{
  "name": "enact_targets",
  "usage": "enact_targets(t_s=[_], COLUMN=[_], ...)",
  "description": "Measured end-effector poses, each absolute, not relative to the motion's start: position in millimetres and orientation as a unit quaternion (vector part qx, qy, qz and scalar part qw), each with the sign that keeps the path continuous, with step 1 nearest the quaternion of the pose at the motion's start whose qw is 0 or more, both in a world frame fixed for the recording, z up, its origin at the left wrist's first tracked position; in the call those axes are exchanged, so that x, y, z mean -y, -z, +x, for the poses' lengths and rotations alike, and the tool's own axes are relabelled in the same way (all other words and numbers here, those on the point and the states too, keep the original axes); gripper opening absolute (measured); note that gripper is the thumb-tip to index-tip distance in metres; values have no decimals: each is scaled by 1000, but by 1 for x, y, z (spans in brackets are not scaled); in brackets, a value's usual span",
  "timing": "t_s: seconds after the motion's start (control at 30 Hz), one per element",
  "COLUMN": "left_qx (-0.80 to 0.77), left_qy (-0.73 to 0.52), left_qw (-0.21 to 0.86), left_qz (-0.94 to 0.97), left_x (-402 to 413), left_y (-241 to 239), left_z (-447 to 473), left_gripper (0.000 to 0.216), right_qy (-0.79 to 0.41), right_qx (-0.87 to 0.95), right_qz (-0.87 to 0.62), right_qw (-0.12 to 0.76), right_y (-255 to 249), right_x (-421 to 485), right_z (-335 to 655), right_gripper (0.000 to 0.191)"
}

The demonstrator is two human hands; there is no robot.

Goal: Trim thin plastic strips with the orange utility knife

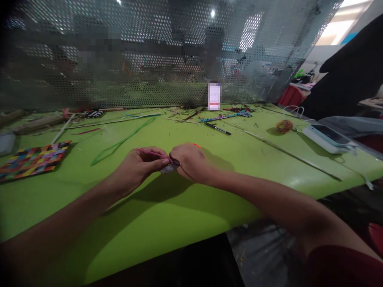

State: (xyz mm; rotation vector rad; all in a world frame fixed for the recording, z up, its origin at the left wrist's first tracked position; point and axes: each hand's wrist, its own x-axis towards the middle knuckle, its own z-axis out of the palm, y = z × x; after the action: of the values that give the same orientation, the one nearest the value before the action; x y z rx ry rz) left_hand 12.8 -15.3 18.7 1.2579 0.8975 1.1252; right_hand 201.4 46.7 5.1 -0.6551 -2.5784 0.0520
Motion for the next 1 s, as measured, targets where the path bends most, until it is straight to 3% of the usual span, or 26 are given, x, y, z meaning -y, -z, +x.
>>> enact_targets(t_s=[0.37, 1.0], left_qx=[-406, -393], left_qy=[-469, -479], left_qw=[560, 571], left_qz=[549, 538], left_x=[17, 18], left_y=[-20, -22], left_z=[12, 14], left_gripper=[19, 16], right_qy=[-5, -107], right_qx=[937, 936], right_qz=[-274, -222], right_qw=[218, 250], right_y=[-6, -15], right_x=[-46, -38], right_z=[197, 202], right_gripper=[26, 26])
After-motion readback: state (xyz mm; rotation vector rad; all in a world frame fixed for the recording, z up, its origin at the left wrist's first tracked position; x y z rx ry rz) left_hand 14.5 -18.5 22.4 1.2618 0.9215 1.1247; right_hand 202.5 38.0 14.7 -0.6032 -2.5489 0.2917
